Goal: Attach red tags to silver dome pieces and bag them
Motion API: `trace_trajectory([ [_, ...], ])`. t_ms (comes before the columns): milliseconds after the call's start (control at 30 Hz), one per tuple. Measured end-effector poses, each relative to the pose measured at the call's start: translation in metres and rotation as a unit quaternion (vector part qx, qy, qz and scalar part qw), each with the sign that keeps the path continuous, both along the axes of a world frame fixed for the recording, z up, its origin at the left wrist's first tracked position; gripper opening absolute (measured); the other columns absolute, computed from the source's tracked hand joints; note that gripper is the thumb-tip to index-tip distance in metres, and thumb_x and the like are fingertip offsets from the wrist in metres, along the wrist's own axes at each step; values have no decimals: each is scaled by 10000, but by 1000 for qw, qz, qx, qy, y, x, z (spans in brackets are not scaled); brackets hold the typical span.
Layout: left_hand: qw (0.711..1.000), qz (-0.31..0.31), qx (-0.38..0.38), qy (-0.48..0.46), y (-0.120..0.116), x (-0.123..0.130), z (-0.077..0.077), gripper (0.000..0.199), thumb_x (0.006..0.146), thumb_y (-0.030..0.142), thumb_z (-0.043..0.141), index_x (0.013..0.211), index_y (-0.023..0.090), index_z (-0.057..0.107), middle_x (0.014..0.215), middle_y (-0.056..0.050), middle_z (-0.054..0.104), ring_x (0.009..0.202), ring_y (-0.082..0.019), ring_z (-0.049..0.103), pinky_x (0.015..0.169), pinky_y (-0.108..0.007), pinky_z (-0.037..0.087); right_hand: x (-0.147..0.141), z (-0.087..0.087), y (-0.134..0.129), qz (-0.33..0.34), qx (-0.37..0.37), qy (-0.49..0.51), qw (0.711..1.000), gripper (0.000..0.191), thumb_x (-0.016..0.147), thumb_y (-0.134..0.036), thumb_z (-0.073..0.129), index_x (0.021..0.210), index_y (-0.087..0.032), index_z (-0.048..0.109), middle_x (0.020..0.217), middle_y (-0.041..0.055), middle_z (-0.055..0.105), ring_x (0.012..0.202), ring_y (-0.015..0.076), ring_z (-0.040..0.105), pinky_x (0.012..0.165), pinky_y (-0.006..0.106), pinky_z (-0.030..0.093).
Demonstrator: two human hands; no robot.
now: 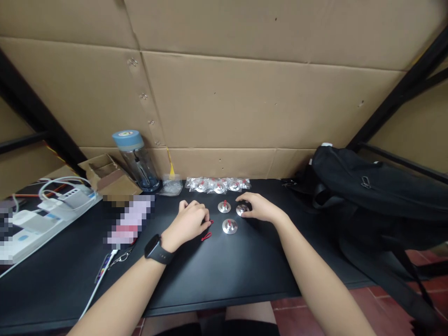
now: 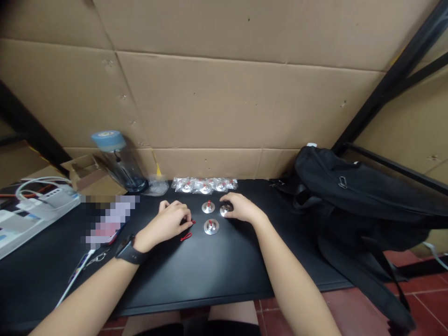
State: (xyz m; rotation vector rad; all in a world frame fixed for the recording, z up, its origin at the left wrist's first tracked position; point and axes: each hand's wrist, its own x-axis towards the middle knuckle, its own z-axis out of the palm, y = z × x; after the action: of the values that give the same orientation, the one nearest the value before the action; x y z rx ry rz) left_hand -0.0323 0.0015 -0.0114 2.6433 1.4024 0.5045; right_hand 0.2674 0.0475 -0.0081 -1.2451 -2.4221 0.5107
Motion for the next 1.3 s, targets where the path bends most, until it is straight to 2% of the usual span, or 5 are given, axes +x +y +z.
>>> trace_trajectory([
  [333,999,10,7,-51,8,1,-2,104,981,247,558,924,231,643,913,0,727,926,-188,608,806,-357,235,-4,2,-3,-22,-29,-15,999,427,644,-152,810,1051,-257,737,939,18,745,818,203,690,776,290,511],
  [633,993,33,-13,-116,8,10,-3,95,935,311,635,932,287,727,957,4,747,993,-204,616,838,-369,255,-9,1,-6,-24,31,-31,999,485,579,-117,751,1043,-247,688,981,26,676,857,207,648,777,286,486],
  [767,986,65,-35,-149,9,13,-4,136,914,312,667,1030,331,735,998,9,755,1032,-224,624,874,-385,291,-11,7,-7,-1,49,33,998,504,599,-118,748,1085,-233,682,1062,43,672,885,203,642,811,300,495],
  [933,975,68,-37,-207,9,13,-3,127,934,332,631,962,296,749,1036,-9,753,1073,-240,623,922,-391,384,-24,15,-13,17,53,157,986,403,670,-118,714,1054,-238,689,1000,16,710,885,192,666,803,301,509],
  [1300,937,40,-26,-347,8,25,-7,175,958,346,578,925,232,706,1061,-40,638,1023,-194,627,980,-319,456,-80,0,-39,24,39,397,917,367,746,-171,740,1102,-214,659,1203,90,677,1097,236,664,885,348,570],
])
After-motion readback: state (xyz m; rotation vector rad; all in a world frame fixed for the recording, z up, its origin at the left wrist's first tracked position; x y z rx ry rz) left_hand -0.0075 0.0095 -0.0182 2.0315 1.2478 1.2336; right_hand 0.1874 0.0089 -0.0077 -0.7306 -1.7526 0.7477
